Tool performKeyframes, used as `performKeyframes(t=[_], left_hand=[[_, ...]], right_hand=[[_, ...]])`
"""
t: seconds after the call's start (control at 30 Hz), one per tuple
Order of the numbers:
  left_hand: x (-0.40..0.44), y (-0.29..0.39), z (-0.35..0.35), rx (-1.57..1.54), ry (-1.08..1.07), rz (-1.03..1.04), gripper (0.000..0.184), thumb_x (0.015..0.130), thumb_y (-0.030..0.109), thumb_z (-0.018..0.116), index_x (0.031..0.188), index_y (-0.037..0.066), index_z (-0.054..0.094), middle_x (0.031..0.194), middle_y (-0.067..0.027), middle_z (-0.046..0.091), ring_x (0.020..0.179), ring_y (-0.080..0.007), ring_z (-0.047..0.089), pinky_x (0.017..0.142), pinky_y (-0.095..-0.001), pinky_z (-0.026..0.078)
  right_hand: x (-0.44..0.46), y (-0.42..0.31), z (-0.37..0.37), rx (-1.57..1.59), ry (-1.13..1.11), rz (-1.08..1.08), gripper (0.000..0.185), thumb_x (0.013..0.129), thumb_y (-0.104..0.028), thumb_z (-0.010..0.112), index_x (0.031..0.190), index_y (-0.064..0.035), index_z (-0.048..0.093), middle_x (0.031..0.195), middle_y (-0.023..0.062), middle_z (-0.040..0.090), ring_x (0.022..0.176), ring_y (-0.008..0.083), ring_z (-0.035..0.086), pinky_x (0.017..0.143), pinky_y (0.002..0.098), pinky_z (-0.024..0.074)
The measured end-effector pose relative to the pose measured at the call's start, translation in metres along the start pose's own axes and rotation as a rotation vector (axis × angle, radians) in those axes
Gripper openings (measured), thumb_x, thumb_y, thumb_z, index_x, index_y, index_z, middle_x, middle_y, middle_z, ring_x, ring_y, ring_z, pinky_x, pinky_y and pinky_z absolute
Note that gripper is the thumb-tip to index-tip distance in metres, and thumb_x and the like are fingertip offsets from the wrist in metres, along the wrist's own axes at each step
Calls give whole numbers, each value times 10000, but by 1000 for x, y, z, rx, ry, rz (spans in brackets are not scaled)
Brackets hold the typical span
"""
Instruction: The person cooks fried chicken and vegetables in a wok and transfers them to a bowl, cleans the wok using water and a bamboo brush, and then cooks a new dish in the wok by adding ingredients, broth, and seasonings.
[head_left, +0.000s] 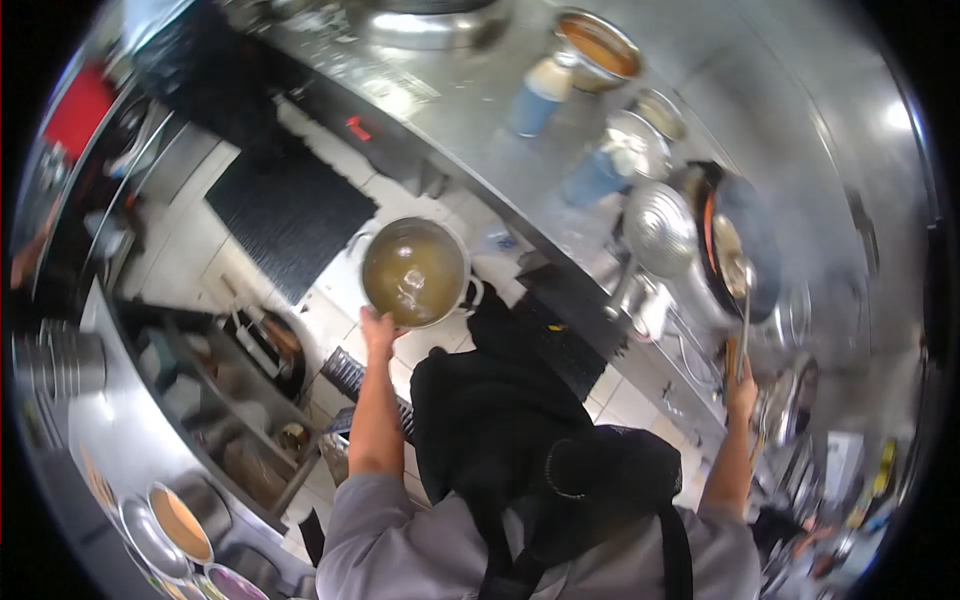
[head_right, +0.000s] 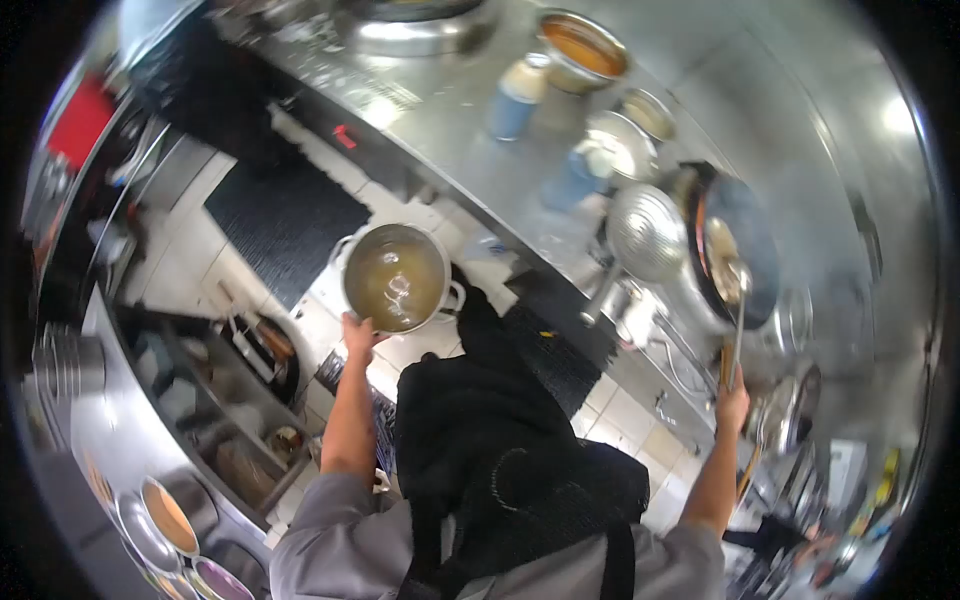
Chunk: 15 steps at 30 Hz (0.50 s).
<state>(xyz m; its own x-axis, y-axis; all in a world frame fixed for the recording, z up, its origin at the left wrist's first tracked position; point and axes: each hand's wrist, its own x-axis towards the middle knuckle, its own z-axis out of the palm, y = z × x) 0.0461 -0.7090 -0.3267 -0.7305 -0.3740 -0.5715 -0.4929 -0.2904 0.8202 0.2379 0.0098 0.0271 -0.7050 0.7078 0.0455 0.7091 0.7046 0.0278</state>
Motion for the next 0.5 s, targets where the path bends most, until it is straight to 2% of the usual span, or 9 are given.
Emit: performKeyframes(t=[0.1,0.17,0.2,0.23,0.3,0.33,0.4,0.43,0.5], left_hand=[[-4,5,-19,-17,-59,-34,308,947,-56,576,1116,24,331,1089,-175,529,852,-329,726,648,-431,715],[-9,2,-27,-10,-34,-55,314,973,-24,589,1105,52,314,1073,-168,526,825,-337,720,626,-438,702],[-16,5,-29,-46,-68,-86,325,982,19,611,1125,55,322,1081,-178,537,815,-336,719,618,-435,687],[-22,9,-31,-88,-96,-114,341,992,61,633,1145,58,329,1088,-189,548,805,-334,717,610,-431,673],[-42,15,-37,31,-63,-164,496,999,205,681,1337,37,360,1203,-257,589,842,-336,722,648,-438,658],[-51,11,-45,60,-23,-189,510,999,211,680,1360,32,368,1209,-256,594,853,-338,723,654,-439,657],[-78,10,-57,95,52,-218,534,995,226,685,1385,15,387,1216,-255,603,872,-345,725,660,-434,654],[-91,1,-68,134,83,-218,521,983,229,695,1364,16,410,1166,-238,626,871,-313,722,646,-414,643],[-114,-34,-99,294,146,-167,454,964,215,705,1299,21,468,1055,-206,656,778,-257,710,593,-386,622]], right_hand=[[-18,-6,8,32,85,-48,630,982,-122,625,1582,-193,446,1253,286,680,1109,493,653,950,555,506],[-24,-16,17,167,263,-229,637,1014,-133,596,1613,-162,383,1294,296,656,1150,509,628,940,546,504],[-28,-28,20,202,427,-404,624,1047,-142,569,1631,-142,348,1146,260,710,933,422,710,796,477,541],[-33,-39,19,213,410,-430,624,1047,-142,569,1631,-142,348,1146,260,710,933,422,710,796,477,541],[-51,-73,-6,404,227,-190,609,1066,-151,563,1635,-136,347,919,161,698,668,245,646,642,408,509],[-56,-88,-15,490,258,-286,604,1078,-156,559,1640,-124,341,736,49,594,536,97,487,505,337,434],[-86,-129,-46,687,105,-270,611,1079,-157,559,1645,-120,331,706,25,574,524,88,486,484,320,426],[-100,-139,-55,870,-40,-217,619,1080,-158,559,1650,-117,322,677,1,555,512,79,485,464,302,417],[-109,-137,-39,938,-101,-333,627,1079,-154,562,1654,-119,313,646,-33,517,482,59,454,432,260,390]])
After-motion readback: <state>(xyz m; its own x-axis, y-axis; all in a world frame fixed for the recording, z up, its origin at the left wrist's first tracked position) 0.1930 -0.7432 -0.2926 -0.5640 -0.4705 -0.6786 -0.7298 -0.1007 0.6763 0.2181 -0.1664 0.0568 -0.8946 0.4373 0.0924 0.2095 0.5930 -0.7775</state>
